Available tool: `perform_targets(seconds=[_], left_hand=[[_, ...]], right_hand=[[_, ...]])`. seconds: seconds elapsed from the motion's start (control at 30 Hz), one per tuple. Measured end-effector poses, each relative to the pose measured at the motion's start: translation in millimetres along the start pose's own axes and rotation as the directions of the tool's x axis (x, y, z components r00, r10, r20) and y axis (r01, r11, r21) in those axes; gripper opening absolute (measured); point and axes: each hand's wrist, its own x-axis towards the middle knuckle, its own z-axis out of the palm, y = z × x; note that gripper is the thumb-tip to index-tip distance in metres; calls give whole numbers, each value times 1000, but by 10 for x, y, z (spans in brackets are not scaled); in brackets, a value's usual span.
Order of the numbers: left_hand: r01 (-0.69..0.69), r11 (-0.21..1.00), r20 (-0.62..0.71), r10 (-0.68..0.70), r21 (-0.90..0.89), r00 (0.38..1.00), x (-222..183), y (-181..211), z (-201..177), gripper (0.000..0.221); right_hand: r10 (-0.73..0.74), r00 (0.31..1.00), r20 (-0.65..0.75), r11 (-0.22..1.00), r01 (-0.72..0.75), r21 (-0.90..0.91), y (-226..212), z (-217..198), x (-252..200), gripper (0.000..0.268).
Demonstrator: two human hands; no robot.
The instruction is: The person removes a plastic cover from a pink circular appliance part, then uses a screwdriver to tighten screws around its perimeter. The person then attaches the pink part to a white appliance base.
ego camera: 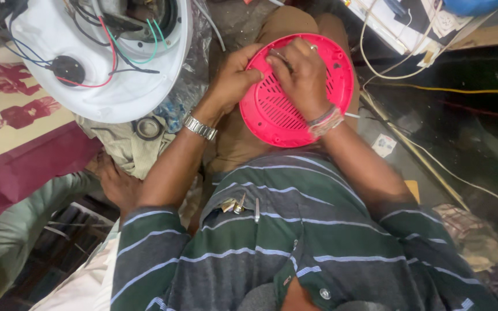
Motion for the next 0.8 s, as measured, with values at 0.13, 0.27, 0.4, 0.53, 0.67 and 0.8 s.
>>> perform_targets(seconds=[0.13,0.27,0.4,0.53,0.67,0.8], left_hand=[[-14,992,-19,11,-122,1000,103,-125,-11,47],[-34,996,-21,33,-83,999,42,-244,-38,45],[-83,997,29,83,-6,996,50,-259,-80,42],[-64,995,22,66,-73,998,8,-237,-87,34],[-124,988,51,120,92,991,-61,-77,-50,36],[40,944,9,-46,328,999,-208,222,-179,36]], right_hand=[[92,994,67,983,-101,150,45,-142,-44,10],[23,1000,-10,1000,-23,5,-90,-47,-161,11],[-37,998,46,998,35,50,-84,3,-103,13],[-158,979,130,983,144,115,17,-31,-33,18],[103,955,279,923,-196,331,58,-231,4,17],[120,993,15,965,-120,234,226,-452,251,11]])
